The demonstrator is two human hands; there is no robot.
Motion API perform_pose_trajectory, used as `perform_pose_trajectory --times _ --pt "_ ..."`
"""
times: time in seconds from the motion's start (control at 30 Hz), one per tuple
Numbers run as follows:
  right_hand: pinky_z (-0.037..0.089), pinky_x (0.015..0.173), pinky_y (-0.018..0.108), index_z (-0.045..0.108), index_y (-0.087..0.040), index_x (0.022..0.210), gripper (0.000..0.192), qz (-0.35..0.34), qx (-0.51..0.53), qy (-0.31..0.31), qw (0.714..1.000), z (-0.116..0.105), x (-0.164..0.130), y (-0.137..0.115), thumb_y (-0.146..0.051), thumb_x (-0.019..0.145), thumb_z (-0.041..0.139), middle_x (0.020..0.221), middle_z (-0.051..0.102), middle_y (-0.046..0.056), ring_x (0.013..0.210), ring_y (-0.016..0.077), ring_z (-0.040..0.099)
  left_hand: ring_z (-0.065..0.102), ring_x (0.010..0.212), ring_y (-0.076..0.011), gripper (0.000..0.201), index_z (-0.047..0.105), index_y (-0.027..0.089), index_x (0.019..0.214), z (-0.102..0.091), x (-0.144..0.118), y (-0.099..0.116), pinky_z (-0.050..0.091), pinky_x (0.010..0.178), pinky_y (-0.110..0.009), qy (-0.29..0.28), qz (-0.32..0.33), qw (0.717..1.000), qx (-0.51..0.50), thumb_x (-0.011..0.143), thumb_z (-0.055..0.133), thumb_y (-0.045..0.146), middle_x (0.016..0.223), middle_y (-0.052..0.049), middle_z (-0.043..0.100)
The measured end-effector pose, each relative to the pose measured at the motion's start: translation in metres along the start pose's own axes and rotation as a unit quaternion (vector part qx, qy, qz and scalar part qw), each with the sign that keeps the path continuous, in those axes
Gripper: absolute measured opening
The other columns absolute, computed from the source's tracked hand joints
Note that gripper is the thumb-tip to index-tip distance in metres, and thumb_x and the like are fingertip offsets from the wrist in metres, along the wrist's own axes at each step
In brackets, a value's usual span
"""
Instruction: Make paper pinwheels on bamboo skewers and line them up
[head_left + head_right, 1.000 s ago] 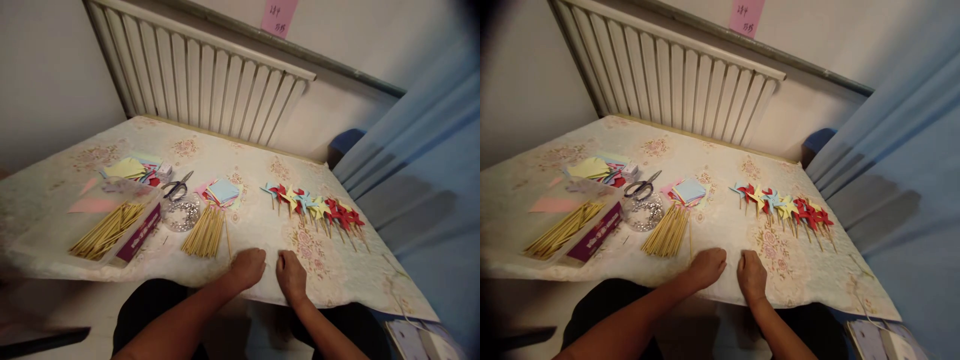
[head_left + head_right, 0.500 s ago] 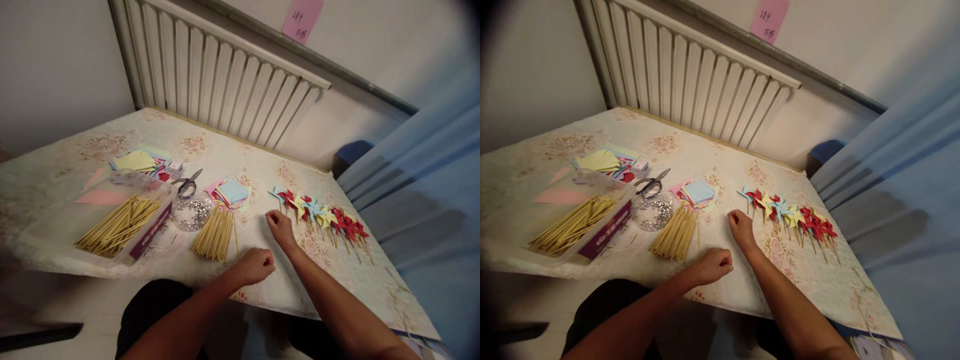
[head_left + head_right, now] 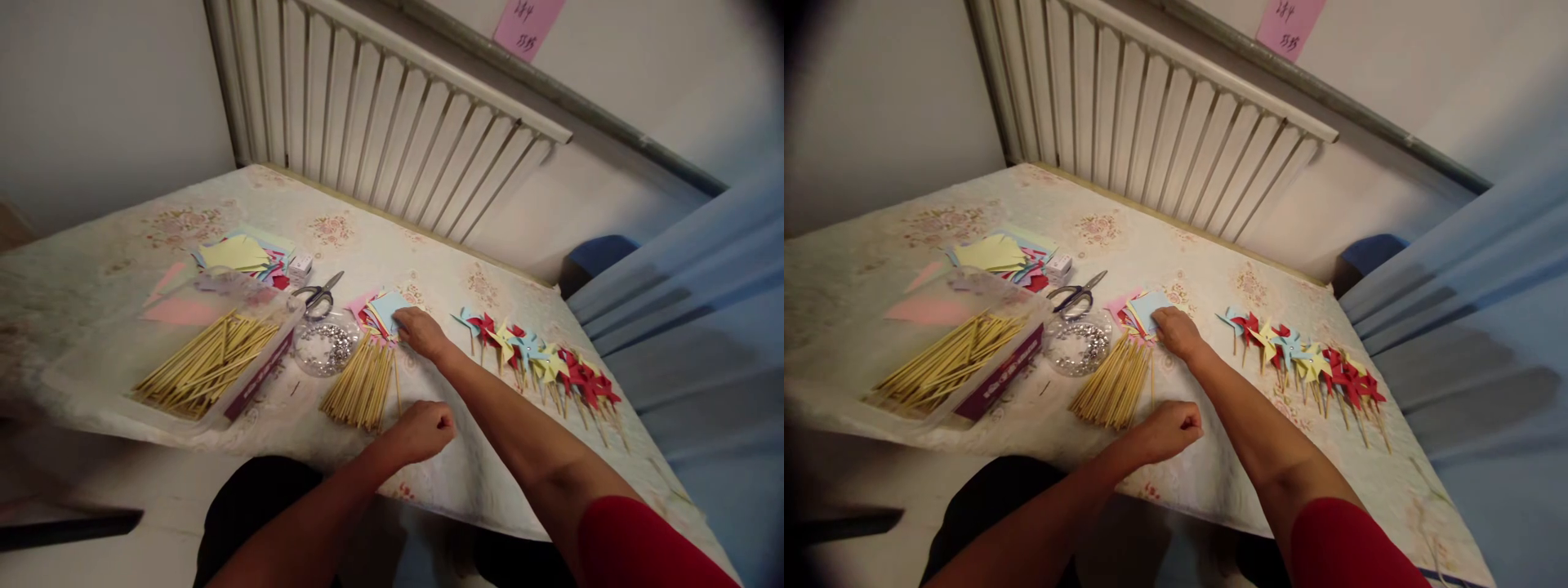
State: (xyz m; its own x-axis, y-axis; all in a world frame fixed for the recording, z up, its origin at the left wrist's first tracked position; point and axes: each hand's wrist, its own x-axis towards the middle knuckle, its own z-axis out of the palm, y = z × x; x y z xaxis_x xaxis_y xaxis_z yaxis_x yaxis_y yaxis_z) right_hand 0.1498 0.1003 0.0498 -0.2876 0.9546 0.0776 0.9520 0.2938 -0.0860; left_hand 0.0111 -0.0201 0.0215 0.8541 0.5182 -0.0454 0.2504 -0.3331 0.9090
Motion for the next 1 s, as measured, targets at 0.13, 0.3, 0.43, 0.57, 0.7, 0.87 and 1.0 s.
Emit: perform_pose_trajectory --times 0.13,0.3,0.43,0.57,0.7,0.87,1.0 --pt "0.037 0.092 0.032 0.061 -0.019 0.108 0.028 0.002 -0.011 -0.006 1.000 0.0062 0.0027 0.0012 -0.012 0.081 0.056 0.109 0.063 0.009 0.106 0.0211 0.051 0.050 0.068 -0.0100 0.013 0.058 0.017 0.074 0.0016 0.0010 -0.0032 0.034 0.059 -0.022 0.007 0.008 1.000 -0.002 0.076 0.047 0.023 0.074 0.002 0.061" --pt "0.038 0.091 0.032 0.061 -0.018 0.109 0.029 0.004 -0.003 0.007 1.000 0.0095 0.0029 0.0033 -0.013 0.081 0.055 0.107 0.064 0.009 0.103 0.0212 0.051 0.050 0.067 -0.0101 0.012 0.059 0.017 0.073 0.0038 0.0029 -0.0075 0.034 0.059 -0.022 0.022 0.006 1.000 -0.006 0.075 0.048 0.022 0.074 0.001 0.062" --pt "0.039 0.090 0.031 0.062 -0.017 0.109 0.030 0.011 0.009 0.011 1.000 0.0090 0.0032 0.0038 -0.014 0.080 0.054 0.106 0.064 0.009 0.101 0.0211 0.053 0.049 0.068 -0.0102 0.012 0.058 0.017 0.073 0.0049 0.0032 -0.0091 0.034 0.060 -0.023 0.024 0.012 1.000 -0.008 0.075 0.047 0.021 0.073 0.002 0.061" --pt "0.040 0.090 0.030 0.063 -0.016 0.110 0.036 0.011 0.016 0.017 1.000 0.0092 0.0032 0.0042 -0.010 0.077 0.051 0.105 0.065 0.009 0.100 0.0208 0.053 0.049 0.068 -0.0104 0.013 0.058 0.018 0.074 0.0052 0.0028 -0.0091 0.034 0.059 -0.023 0.020 0.006 1.000 -0.008 0.076 0.046 0.021 0.073 0.002 0.061" --pt "0.040 0.089 0.030 0.063 -0.016 0.109 0.036 0.015 0.013 0.019 1.000 0.0094 0.0031 0.0040 -0.011 0.077 0.050 0.105 0.065 0.009 0.100 0.0210 0.053 0.049 0.067 -0.0099 0.012 0.057 0.018 0.072 0.0051 0.0026 -0.0087 0.033 0.059 -0.023 0.025 0.007 1.000 -0.007 0.075 0.046 0.020 0.073 0.002 0.060" --pt "0.039 0.088 0.030 0.063 -0.018 0.107 0.030 0.014 -0.011 0.007 1.000 0.0078 0.0036 0.0002 -0.014 0.080 0.052 0.103 0.065 0.008 0.099 0.0214 0.053 0.049 0.066 -0.0100 0.011 0.056 0.018 0.070 0.0054 0.0022 -0.0089 0.033 0.058 -0.023 0.033 0.010 0.999 -0.004 0.075 0.047 0.020 0.071 0.002 0.060" --pt "0.038 0.087 0.029 0.062 -0.018 0.108 0.029 0.016 -0.045 -0.001 0.999 0.0068 0.0037 -0.0031 -0.015 0.081 0.054 0.103 0.064 0.008 0.099 0.0215 0.052 0.049 0.066 -0.0100 0.010 0.055 0.018 0.070 0.0053 0.0026 -0.0092 0.033 0.058 -0.023 0.031 0.012 0.999 -0.002 0.075 0.047 0.021 0.071 0.002 0.059"
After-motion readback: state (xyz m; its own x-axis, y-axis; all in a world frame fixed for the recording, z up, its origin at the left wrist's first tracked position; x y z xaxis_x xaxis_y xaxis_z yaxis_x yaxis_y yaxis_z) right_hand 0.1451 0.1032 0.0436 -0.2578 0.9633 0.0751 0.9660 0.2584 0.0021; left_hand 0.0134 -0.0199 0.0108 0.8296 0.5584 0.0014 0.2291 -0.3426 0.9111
